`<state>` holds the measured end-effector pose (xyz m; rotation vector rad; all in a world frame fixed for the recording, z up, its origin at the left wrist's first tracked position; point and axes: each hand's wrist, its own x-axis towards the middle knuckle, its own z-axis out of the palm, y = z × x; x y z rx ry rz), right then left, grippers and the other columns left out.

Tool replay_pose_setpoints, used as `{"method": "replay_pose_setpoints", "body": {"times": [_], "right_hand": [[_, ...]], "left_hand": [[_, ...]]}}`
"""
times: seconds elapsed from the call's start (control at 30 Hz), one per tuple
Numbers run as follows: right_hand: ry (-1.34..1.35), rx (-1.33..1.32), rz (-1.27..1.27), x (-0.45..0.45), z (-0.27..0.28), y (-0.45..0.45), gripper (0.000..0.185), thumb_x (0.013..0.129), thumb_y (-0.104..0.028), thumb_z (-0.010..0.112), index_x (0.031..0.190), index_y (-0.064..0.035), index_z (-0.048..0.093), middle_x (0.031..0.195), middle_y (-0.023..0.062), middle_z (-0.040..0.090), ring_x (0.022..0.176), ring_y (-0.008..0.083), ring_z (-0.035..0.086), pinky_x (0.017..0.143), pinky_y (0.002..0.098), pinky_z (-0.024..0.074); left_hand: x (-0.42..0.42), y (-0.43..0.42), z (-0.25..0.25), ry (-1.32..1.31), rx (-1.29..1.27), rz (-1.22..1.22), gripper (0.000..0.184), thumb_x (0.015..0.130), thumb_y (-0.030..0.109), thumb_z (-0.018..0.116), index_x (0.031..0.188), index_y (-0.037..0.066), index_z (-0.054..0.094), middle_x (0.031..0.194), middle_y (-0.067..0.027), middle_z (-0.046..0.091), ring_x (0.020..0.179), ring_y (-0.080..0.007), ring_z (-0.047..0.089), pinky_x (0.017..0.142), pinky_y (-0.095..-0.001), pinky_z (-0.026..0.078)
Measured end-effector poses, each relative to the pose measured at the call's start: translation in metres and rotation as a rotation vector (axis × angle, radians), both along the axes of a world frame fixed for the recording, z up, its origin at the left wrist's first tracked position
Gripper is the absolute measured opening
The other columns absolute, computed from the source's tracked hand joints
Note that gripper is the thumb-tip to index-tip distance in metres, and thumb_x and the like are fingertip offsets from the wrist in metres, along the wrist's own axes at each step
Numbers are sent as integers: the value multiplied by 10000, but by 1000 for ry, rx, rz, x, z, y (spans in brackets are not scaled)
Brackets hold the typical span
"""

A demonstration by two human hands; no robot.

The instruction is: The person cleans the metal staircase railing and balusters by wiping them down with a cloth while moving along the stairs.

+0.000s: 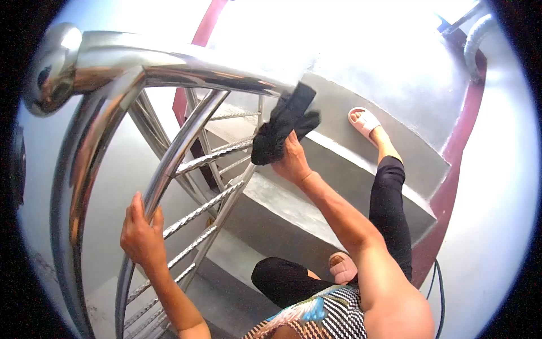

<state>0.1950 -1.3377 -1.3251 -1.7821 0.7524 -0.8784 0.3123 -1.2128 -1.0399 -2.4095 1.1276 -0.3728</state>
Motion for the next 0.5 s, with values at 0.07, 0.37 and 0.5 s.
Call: {"method": "replay_pose_setpoints", "body": {"times": [0.07,0.37,0.5], "right_hand": [[45,-270,154,-3,33,-25,375,679,-125,614,1050,-109,571,1090,129,532,1101,335,439,979,428,301],[-475,-380,-202,98,89,-98,532,645,-351,624,1058,-30,525,1099,206,501,1038,389,473,910,463,360],[-582,-243,-231,93,71,-104,359,675,-295,607,904,-18,599,1014,163,573,941,363,549,814,407,442]], "left_hand": [[-1,-2,2,5,9,22,437,705,174,667,1105,105,506,917,-93,596,785,-262,600,644,-364,475],[0,-2,1,50,4,-54,429,717,161,645,1112,87,495,903,-113,585,769,-299,585,647,-385,459],[-1,-1,4,83,0,6,476,639,133,682,1082,78,515,790,-79,566,709,-266,576,599,-380,447]]}}
